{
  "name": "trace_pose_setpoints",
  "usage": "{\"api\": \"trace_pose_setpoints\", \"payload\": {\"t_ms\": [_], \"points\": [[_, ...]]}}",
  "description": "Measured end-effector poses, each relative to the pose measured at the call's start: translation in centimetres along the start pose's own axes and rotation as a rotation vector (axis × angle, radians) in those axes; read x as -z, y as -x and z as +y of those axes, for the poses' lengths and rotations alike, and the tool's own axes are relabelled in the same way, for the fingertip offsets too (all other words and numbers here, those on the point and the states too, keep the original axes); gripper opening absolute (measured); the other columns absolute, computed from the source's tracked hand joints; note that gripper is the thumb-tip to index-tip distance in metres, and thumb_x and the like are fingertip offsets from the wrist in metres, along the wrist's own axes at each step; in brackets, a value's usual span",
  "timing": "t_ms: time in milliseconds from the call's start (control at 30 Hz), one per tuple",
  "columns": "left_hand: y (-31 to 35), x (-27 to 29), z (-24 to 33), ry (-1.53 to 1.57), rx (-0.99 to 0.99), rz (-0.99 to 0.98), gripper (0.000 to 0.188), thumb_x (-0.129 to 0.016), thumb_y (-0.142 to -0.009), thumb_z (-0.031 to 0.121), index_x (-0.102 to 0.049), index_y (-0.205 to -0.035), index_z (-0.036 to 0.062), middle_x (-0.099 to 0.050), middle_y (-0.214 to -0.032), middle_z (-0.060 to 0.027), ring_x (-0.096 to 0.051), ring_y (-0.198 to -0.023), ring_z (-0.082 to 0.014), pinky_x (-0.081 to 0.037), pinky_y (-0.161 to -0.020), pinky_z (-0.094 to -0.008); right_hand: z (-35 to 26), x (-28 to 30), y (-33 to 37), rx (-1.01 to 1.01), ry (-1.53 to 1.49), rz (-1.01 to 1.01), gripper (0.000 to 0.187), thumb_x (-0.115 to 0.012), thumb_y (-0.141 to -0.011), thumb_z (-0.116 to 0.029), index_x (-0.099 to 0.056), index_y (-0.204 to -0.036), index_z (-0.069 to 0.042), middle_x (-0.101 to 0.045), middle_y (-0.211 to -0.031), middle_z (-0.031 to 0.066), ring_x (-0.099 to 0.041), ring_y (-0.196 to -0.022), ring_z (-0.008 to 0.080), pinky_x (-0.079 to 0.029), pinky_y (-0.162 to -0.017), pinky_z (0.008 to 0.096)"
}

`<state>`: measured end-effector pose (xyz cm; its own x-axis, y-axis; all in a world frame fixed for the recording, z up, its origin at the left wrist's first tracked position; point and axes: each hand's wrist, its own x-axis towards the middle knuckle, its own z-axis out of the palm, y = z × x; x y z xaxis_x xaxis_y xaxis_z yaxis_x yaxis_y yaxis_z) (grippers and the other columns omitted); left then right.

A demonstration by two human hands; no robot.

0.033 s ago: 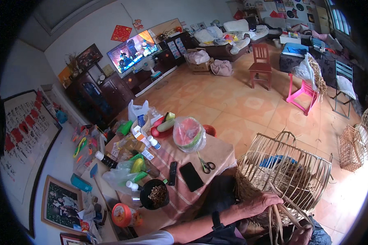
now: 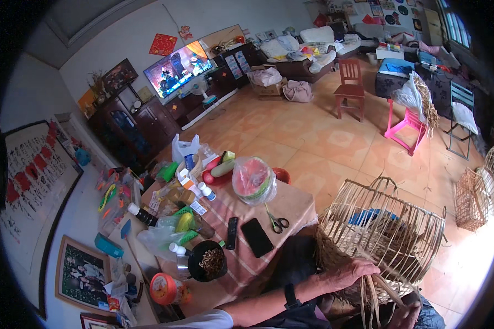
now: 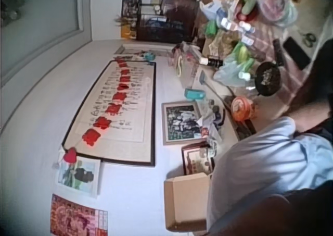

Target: Hand-weaving a large bamboo basket by manipulating thin bamboo strips.

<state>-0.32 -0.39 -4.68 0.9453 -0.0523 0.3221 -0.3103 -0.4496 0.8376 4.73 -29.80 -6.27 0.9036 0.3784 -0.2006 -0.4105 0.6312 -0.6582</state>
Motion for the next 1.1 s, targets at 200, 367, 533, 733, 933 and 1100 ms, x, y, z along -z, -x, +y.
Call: {"api": "trace_pose_setpoints", "payload": {"t_ms": [200, 367, 533, 733, 933, 1100], "points": [[-0.6, 0.4, -0.3, -0.069, -0.095, 0.035, 0.013, -0.059, -0.089, 0.009, -0.068, -0.094, 0.0017, -0.067, -0.084, -0.0165, -0.068, -0.083, -0.0316, -0.051, -0.071, -0.0387, -2.0, 2.7, 1.2, -0.221, 0.761, -0.097, 0.026, -0.063, -0.101, -0.030, -0.067, -0.110, -0.006, -0.058, -0.075, -0.0037, -0.043, -0.055, 0.0035, -0.033, -0.050, 0.0187], [-1.0, 0.0, 0.0, -0.202, -0.045, 0.069, 0.008, -0.061, -0.085, 0.007, -0.068, -0.087, 0.0029, -0.067, -0.078, -0.0159, -0.068, -0.076, -0.0341, -0.052, -0.068, -0.0422, -5.6, 7.4, 0.7, 0.226, -0.096, -0.232, 0.039, -0.052, -0.106, -0.020, -0.052, -0.140, -0.002, -0.062, -0.117, 0.0111, -0.059, -0.082, 0.0164, -0.054, -0.078, 0.0305], [-1.5, 0.7, -0.7, -0.209, -0.086, -0.022, 0.011, -0.063, -0.084, 0.006, -0.069, -0.094, 0.0037, -0.069, -0.081, -0.0152, -0.069, -0.079, -0.0318, -0.052, -0.071, -0.0401, -7.2, 6.6, 2.6, -0.030, 0.930, 0.351, 0.040, -0.039, -0.108, -0.022, -0.051, -0.140, 0.000, -0.061, -0.126, 0.0155, -0.061, -0.102, 0.0231, -0.035, -0.115, 0.0447], [-2.0, 0.7, -0.6, -0.215, -0.062, -0.040, 0.011, -0.063, -0.083, 0.008, -0.068, -0.090, 0.0026, -0.067, -0.078, -0.0152, -0.068, -0.078, -0.0320, -0.051, -0.071, -0.0403, -8.6, 1.4, 5.4, 0.155, 0.831, 0.343, 0.036, -0.041, -0.107, -0.022, -0.056, -0.132, -0.001, -0.065, -0.117, 0.0169, -0.064, -0.096, 0.0240, -0.040, -0.111, 0.0435], [-2.4, 1.3, 0.1, -0.169, 0.013, -0.093, 0.014, -0.060, -0.082, 0.009, -0.068, -0.090, 0.0010, -0.067, -0.079, -0.0178, -0.069, -0.078, -0.0321, -0.052, -0.071, -0.0411, -1.5, -6.7, 2.0, 0.600, 1.440, -0.100, 0.016, -0.065, -0.089, -0.002, -0.060, -0.104, -0.002, -0.064, -0.089, 0.0069, -0.061, -0.073, 0.0156, -0.053, -0.066, 0.0269], [-2.6, 1.0, -0.8, -0.141, 0.028, -0.129, 0.022, -0.059, -0.084, 0.005, -0.073, -0.102, 0.0041, -0.071, -0.093, -0.0199, -0.072, -0.086, -0.0312, -0.056, -0.078, -0.0389, 6.3, -10.2, 0.1, 0.542, 1.906, -0.145, 0.056, -0.079, -0.073, -0.014, -0.056, -0.124, -0.009, -0.060, -0.119, 0.0173, -0.062, -0.102, 0.0377, -0.052, -0.085, 0.0469]]}}
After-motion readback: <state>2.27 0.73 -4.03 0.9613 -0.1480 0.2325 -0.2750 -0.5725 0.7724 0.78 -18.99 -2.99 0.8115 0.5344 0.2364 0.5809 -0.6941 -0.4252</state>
